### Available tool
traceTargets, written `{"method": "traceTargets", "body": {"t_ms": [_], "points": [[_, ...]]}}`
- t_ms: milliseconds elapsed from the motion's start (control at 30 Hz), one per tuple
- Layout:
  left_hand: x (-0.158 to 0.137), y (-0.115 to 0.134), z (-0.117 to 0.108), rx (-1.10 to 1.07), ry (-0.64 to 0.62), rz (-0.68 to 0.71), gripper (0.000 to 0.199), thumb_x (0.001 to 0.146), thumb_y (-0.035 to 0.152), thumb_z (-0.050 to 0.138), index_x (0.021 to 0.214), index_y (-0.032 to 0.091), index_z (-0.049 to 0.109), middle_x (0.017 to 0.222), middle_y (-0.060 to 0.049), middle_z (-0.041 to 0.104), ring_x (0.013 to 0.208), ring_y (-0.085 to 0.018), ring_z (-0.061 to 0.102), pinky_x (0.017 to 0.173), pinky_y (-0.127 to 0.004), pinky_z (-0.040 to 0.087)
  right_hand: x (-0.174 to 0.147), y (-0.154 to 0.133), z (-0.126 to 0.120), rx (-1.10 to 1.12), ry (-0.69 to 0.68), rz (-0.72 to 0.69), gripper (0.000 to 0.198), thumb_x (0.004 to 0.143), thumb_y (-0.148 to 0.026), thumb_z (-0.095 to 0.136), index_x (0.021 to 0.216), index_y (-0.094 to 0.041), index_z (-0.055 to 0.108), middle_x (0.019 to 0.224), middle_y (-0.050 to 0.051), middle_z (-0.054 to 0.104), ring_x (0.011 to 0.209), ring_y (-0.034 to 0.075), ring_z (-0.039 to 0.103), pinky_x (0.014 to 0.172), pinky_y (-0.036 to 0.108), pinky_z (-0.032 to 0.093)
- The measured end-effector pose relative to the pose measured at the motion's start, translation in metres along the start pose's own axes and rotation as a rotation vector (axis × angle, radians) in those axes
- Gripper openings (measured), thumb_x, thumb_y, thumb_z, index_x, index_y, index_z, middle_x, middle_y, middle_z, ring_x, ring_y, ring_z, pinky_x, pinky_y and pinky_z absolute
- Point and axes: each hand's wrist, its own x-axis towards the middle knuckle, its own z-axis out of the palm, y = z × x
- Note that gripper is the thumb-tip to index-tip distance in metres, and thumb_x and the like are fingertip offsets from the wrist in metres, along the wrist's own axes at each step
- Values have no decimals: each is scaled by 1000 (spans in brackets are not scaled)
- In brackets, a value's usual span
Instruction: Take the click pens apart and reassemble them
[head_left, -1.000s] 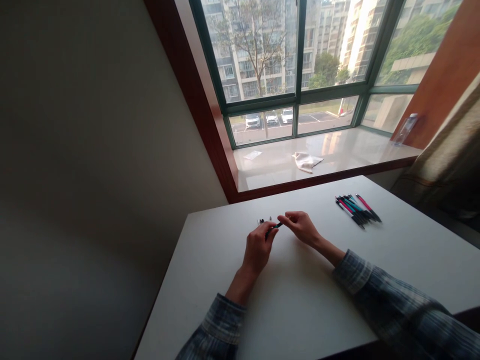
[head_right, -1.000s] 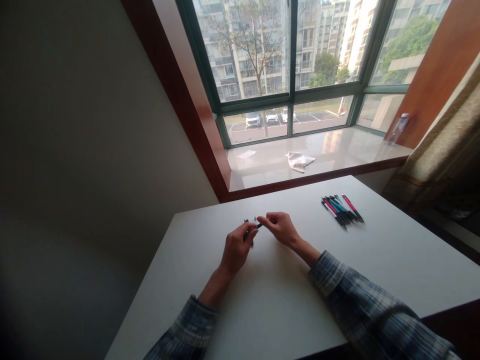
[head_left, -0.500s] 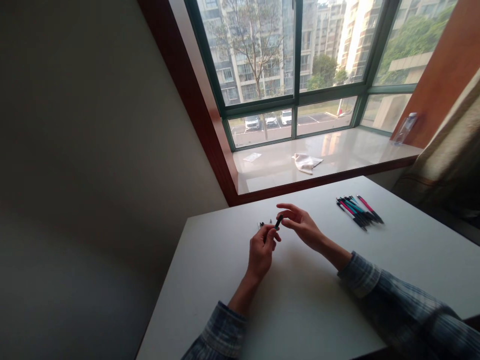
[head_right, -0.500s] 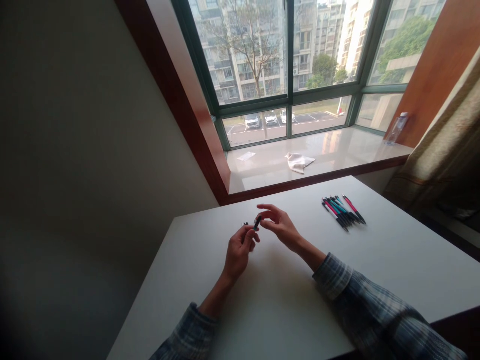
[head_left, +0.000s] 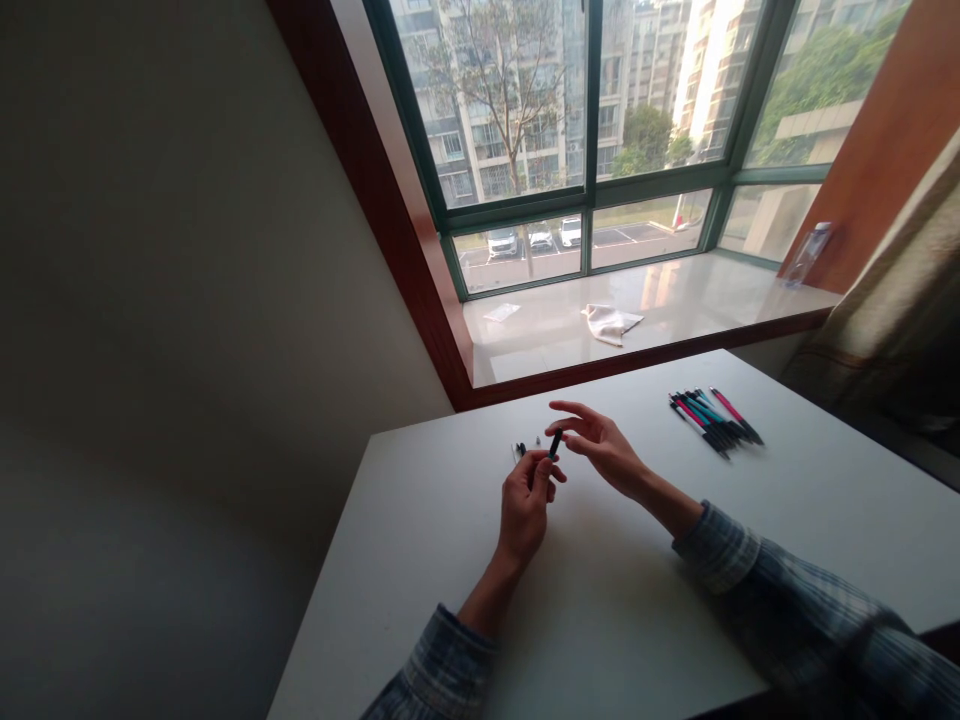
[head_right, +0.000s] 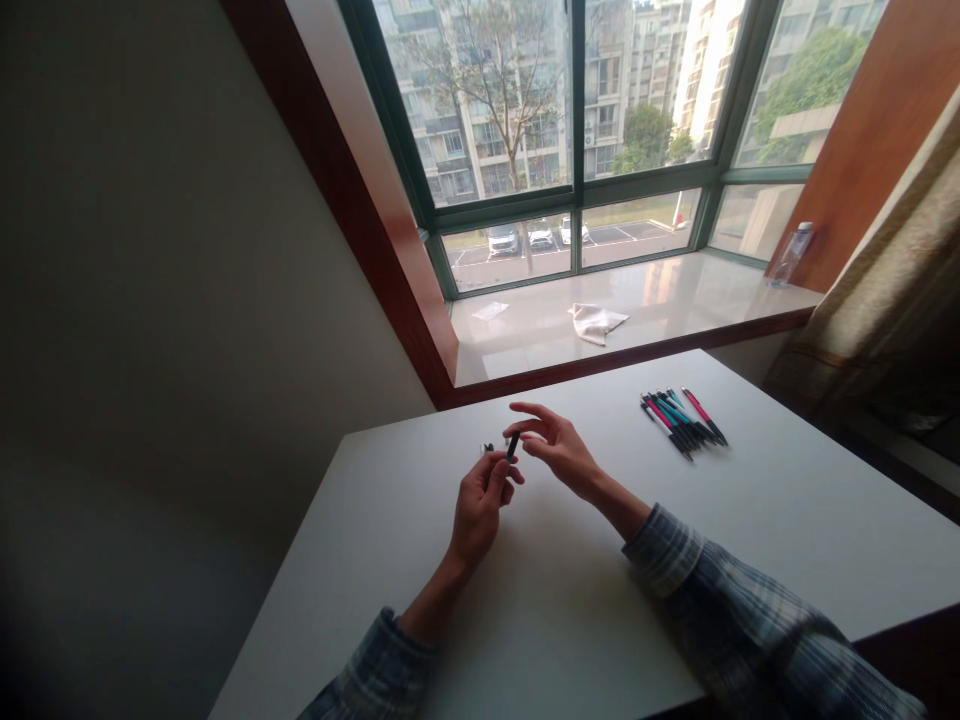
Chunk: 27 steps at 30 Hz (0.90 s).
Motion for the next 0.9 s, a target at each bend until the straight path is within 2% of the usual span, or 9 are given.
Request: {"method": "traceTargets", "body": {"t_ms": [67, 167, 300, 400, 500, 633, 700, 767, 900], "points": [[0, 0, 0, -18, -2, -5, 33, 100, 46, 56, 102, 15, 65, 81, -4, 67, 60, -10, 48, 55, -24, 40, 0, 0, 0, -2, 6, -5, 56, 82, -35, 79, 135, -28, 63, 116, 9, 74, 117, 28, 65, 101, 45, 50], [0, -1, 1, -34, -8, -7, 33, 99, 46, 57, 102, 15, 65, 81, -5, 67, 59, -10, 47, 55, -24, 40, 0, 0, 0, -1, 14, 8, 54, 82, -34, 80, 133, -26, 64, 107, 8, 75, 108, 27, 68, 98, 45, 52], [0, -1, 2, -50, -14, -21, 33, 99, 46, 58, 103, 14, 65, 82, -5, 67, 60, -10, 47, 55, -24, 40, -1, 2, 0, 12, -4, -9, 55, 83, -34, 80, 134, -27, 63, 115, 9, 74, 115, 27, 65, 98, 43, 52], [1, -1, 2, -60, -11, -28, 34, 98, 48, 58, 101, 14, 65, 81, -5, 68, 59, -10, 47, 55, -24, 39, -1, 3, -2, 13, 1, 12, 52, 84, -35, 79, 133, -25, 64, 108, 8, 75, 106, 26, 68, 95, 42, 53], [2, -2, 3, -76, -2, -38, 35, 97, 49, 59, 101, 15, 65, 80, -5, 68, 59, -10, 46, 55, -24, 38, -1, 4, -2, 37, -10, 19, 55, 84, -35, 79, 136, -25, 62, 114, 10, 75, 109, 26, 68, 95, 43, 54], [3, -7, 4, -86, -14, -50, 35, 97, 49, 61, 100, 15, 66, 79, -5, 67, 59, -10, 46, 55, -24, 38, -1, 2, -1, 33, -35, 31, 53, 83, -35, 80, 133, -24, 64, 109, 10, 75, 106, 27, 69, 94, 45, 55], [2, -8, 4, -86, -31, -54, 34, 97, 48, 60, 101, 15, 66, 79, -4, 66, 59, -10, 46, 55, -24, 38, -1, 2, 0, 49, -63, 36, 57, 83, -35, 80, 137, -27, 61, 121, 11, 73, 114, 28, 67, 96, 46, 55], [2, -8, 4, -87, -37, -52, 33, 98, 47, 59, 101, 15, 66, 79, -4, 66, 60, -10, 46, 56, -24, 38, 0, 3, 0, 9, -31, 31, 58, 81, -35, 82, 135, -28, 62, 126, 10, 70, 120, 28, 64, 99, 45, 54], [2, -5, 3, -110, -17, -49, 33, 97, 48, 61, 98, 15, 65, 78, -3, 64, 60, -10, 45, 56, -24, 37, 0, 5, -1, -42, 53, 35, 49, 79, -36, 84, 123, -23, 68, 101, 6, 74, 98, 24, 70, 95, 44, 54]]}}
